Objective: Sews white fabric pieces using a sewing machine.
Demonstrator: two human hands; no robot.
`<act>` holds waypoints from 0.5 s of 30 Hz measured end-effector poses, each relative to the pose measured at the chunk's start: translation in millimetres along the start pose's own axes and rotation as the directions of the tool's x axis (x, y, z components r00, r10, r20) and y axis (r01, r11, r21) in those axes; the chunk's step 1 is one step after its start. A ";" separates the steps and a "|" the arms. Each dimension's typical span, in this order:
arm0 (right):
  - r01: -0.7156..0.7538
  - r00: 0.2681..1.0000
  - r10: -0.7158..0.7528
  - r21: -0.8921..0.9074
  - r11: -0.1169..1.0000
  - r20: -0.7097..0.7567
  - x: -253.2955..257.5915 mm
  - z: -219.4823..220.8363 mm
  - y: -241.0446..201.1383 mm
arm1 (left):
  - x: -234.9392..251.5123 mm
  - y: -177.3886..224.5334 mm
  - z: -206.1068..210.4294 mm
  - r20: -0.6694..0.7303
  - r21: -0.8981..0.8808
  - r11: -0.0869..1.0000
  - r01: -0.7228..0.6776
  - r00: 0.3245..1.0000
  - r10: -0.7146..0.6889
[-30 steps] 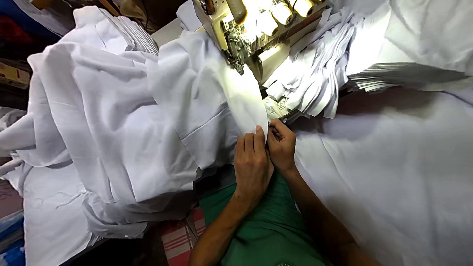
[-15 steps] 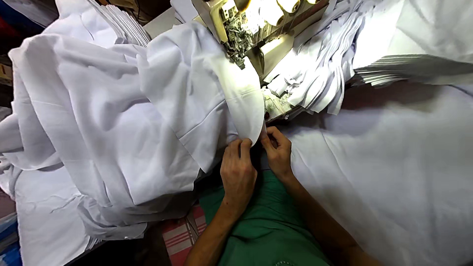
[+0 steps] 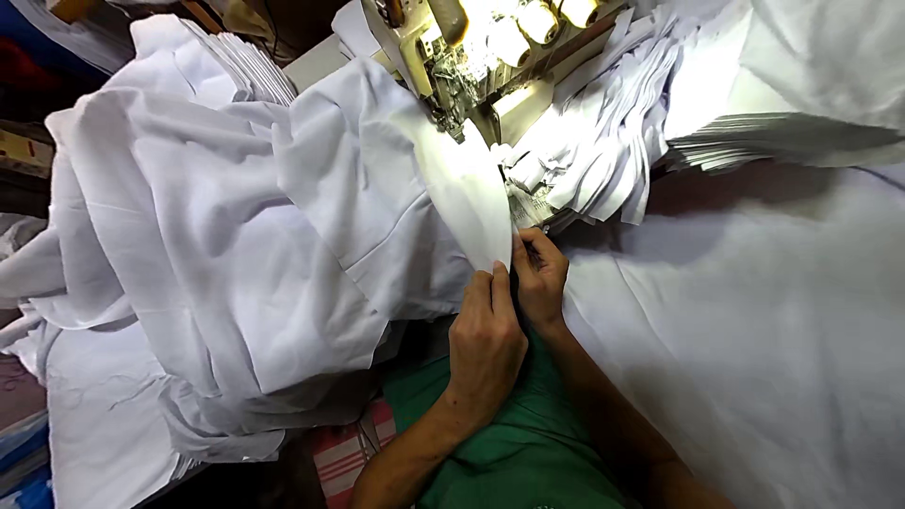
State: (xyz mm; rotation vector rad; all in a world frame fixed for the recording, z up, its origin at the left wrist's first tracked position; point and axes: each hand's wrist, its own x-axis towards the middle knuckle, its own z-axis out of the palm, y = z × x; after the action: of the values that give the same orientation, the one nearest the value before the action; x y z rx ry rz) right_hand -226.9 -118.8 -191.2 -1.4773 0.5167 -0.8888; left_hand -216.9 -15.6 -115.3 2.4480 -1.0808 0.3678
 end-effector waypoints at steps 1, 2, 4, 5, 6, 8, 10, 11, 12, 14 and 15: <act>0.001 1.000 -0.001 -0.019 1.000 0.013 3.3 1.3 -0.7 | 3.2 -0.3 0.7 -0.009 0.016 1.000 0.005 1.000 -0.005; 0.006 1.000 -0.005 -0.037 0.999 0.022 7.3 3.3 -1.2 | 7.2 -0.9 1.7 -0.019 0.029 1.000 0.013 1.000 -0.013; 0.025 0.999 -0.022 -0.077 0.997 0.032 16.6 7.3 -2.5 | 17.4 -2.6 4.7 -0.040 0.029 0.999 0.020 0.999 -0.019; 0.035 0.999 -0.031 -0.102 0.994 0.040 21.4 8.7 -3.3 | 22.7 -3.4 6.8 -0.046 0.016 1.000 0.020 0.999 -0.019; 0.048 0.998 -0.042 -0.123 0.991 0.049 25.8 9.6 -4.1 | 27.9 -3.9 8.8 -0.049 -0.009 1.000 0.019 0.999 -0.020; 0.061 0.996 -0.049 -0.162 0.985 0.072 33.2 10.0 -5.6 | 37.4 -5.1 11.9 -0.049 -0.073 0.997 0.022 0.998 -0.026; 0.043 0.995 -0.027 -0.177 0.983 0.096 38.3 9.9 -8.6 | 44.7 -8.7 13.0 -0.041 -0.146 0.989 0.024 0.999 -0.031; 0.033 0.994 -0.014 -0.181 0.983 0.105 40.5 10.0 -10.2 | 47.7 -11.7 13.3 -0.033 -0.185 0.982 0.024 0.999 -0.030; 0.028 0.994 -0.007 -0.189 0.982 0.109 42.9 10.4 -11.9 | 50.3 -15.4 14.1 -0.028 -0.227 0.974 0.020 0.999 -0.027; 0.022 0.994 0.000 -0.195 0.981 0.114 45.9 12.1 -14.9 | 53.6 -25.0 18.2 -0.033 -0.329 0.944 0.001 0.999 -0.012; 0.026 0.993 -0.003 -0.194 0.981 0.116 46.9 13.1 -15.4 | 55.1 -30.5 21.8 -0.045 -0.380 0.925 -0.020 0.999 0.003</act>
State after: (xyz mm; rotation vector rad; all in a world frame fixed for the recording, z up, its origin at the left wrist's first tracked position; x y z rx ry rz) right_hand -191.6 -144.7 -165.1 -1.7024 0.5192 -0.7752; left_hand -156.3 -42.8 -120.5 2.0809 -1.0386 0.1905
